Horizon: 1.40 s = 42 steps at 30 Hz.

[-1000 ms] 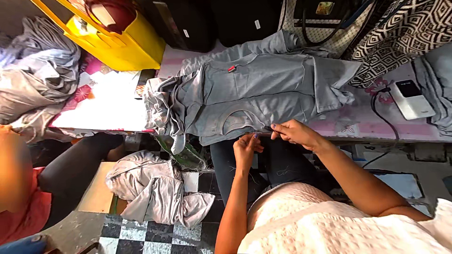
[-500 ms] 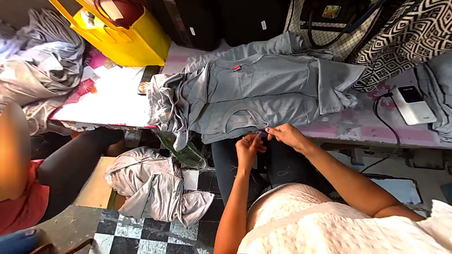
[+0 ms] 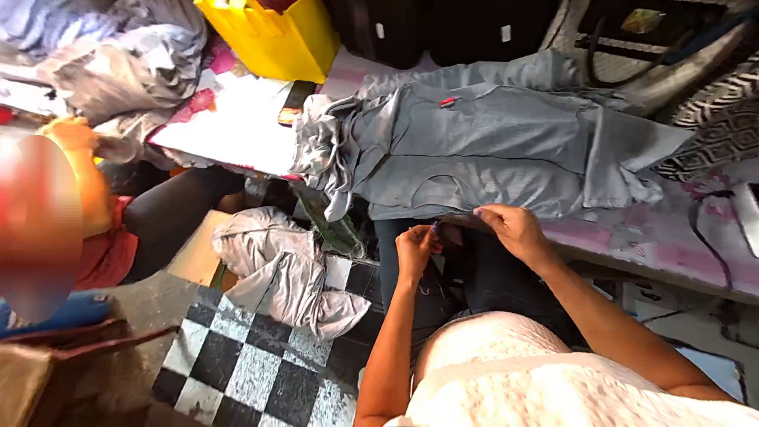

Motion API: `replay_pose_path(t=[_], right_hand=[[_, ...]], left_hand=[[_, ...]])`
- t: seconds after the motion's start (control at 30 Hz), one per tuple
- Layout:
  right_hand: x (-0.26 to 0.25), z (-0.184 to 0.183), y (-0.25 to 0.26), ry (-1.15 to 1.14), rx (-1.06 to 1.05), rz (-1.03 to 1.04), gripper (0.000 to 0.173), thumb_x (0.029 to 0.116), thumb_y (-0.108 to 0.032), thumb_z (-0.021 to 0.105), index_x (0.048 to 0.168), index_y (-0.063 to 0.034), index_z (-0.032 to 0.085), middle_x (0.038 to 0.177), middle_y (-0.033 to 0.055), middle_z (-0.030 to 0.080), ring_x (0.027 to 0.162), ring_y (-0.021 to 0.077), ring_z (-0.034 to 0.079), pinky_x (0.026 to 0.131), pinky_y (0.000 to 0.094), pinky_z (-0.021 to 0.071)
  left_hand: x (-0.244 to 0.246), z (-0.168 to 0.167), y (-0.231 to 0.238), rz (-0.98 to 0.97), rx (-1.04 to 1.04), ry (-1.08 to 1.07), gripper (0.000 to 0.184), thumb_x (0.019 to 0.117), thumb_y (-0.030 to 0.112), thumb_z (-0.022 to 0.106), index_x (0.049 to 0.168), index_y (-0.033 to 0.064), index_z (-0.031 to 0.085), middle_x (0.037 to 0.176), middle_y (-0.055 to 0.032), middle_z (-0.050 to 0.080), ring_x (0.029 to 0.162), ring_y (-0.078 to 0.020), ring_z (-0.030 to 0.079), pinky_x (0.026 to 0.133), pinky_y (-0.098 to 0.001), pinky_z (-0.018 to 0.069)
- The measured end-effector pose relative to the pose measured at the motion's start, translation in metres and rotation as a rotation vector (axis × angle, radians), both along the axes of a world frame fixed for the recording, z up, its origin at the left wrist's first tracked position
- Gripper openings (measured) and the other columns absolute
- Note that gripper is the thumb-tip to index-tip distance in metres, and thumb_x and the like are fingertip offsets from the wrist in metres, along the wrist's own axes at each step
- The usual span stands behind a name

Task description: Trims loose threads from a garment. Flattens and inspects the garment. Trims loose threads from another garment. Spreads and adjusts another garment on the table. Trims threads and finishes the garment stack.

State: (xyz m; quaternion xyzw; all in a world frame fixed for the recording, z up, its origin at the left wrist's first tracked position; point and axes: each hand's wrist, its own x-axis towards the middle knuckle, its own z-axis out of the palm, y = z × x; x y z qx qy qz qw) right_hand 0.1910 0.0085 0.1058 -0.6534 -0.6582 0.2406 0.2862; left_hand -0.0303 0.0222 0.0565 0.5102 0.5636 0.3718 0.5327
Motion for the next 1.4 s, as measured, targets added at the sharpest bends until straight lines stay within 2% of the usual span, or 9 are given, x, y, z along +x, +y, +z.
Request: replay_pose_path(t=[0.1,0.27,0.37,0.5,0.6,0.77,1.03,1.33,1.4], right_hand=[[-0.015,-0.011,0.008,-0.318,0.226,0.046,0.033,0.0975,-0.031,0.070,0.122,-0.0101,0.077,0.090,0.0167,0.076,0.074,0.0382,0.072,0.065,0.0599,0.0533],[-0.022,-0.008,0.028,-0.275,0.140,0.004,0.017,0.0953,-0.008,0.068,0.108,-0.0084,0.080,0.094,0.0176,0.076,0.081,0.0407,0.073,0.070,0.0635,0.0524],[-0.012,0.003,0.041,0.012,-0.143,-0.034,0.021,0.1014,-0.017,0.065,0.111,-0.0030,0.076,0.098,0.0208,0.074,0.093,0.0392,0.071,0.085,0.0640,0.0520],[0.000,0.004,0.050,0.472,-0.344,-0.084,0.020,0.1017,-0.019,0.066,0.100,-0.0003,0.072,0.076,0.0041,0.060,0.063,0.0085,0.049,0.061,0.0286,0.0438],[0.004,0.006,0.051,0.693,-0.439,-0.065,0.016,0.1015,-0.016,0.065,0.093,-0.0024,0.068,0.062,-0.0056,0.047,0.049,0.0002,0.036,0.048,0.0177,0.0329],[0.009,0.009,0.052,0.879,-0.556,-0.096,0.015,0.1032,-0.009,0.058,0.089,-0.0064,0.063,0.057,-0.0094,0.042,0.045,-0.0014,0.033,0.044,0.0154,0.0299],[0.007,-0.008,0.049,1.000,-0.645,-0.169,0.015,0.1023,-0.010,0.060,0.088,-0.0081,0.062,0.055,-0.0103,0.039,0.044,-0.0015,0.032,0.043,0.0147,0.0290],[0.005,-0.008,0.042,0.914,-0.597,-0.132,0.011,0.1009,-0.009,0.063,0.090,-0.0052,0.064,0.058,-0.0094,0.042,0.046,-0.0013,0.034,0.046,0.0154,0.0306],[0.002,-0.006,0.040,0.861,-0.572,-0.126,0.011,0.1013,-0.011,0.063,0.093,-0.0039,0.066,0.059,-0.0082,0.047,0.047,-0.0014,0.036,0.047,0.0158,0.0315]], left_hand=[[-0.056,-0.011,0.005,0.152,-0.015,0.272,0.022,0.1019,0.008,0.059,0.105,-0.0102,0.070,0.083,-0.0150,0.074,0.067,-0.0177,0.073,0.070,-0.0352,0.0639],[-0.138,-0.026,0.020,0.337,0.066,0.764,0.024,0.0999,0.012,0.061,0.110,-0.0059,0.074,0.101,-0.0231,0.075,0.095,-0.0349,0.074,0.092,-0.0527,0.0560],[-0.149,-0.012,0.029,0.236,-0.032,0.844,0.051,0.0955,0.014,0.068,0.142,-0.0055,0.056,0.153,-0.0330,0.042,0.145,-0.0514,0.036,0.115,-0.0703,0.0265],[-0.081,0.036,0.031,-0.128,-0.015,0.485,0.029,0.0984,0.024,0.069,0.114,-0.0004,0.074,0.111,-0.0169,0.074,0.105,-0.0275,0.071,0.097,-0.0488,0.0541],[-0.006,0.041,0.031,-0.260,0.072,0.045,0.032,0.0975,0.016,0.069,0.122,-0.0043,0.069,0.113,-0.0137,0.074,0.103,-0.0178,0.073,0.097,-0.0378,0.0577],[0.068,0.031,0.036,-0.074,0.239,-0.031,0.018,0.0911,0.003,0.074,0.105,-0.0088,0.071,0.091,-0.0148,0.074,0.079,-0.0161,0.073,0.081,-0.0336,0.0621],[0.070,0.010,0.022,0.033,0.367,0.008,0.011,0.0946,-0.002,0.064,0.095,-0.0097,0.072,0.076,-0.0113,0.074,0.063,-0.0115,0.072,0.066,-0.0270,0.0630],[0.057,0.015,0.015,-0.027,0.059,-0.210,0.029,0.0998,0.006,0.063,0.122,-0.0128,0.060,0.100,-0.0163,0.074,0.083,-0.0196,0.076,0.080,-0.0350,0.0654],[0.063,0.016,0.017,-0.024,0.098,-0.160,0.022,0.0975,0.004,0.066,0.112,-0.0125,0.066,0.092,-0.0148,0.076,0.078,-0.0170,0.076,0.077,-0.0322,0.0652]])
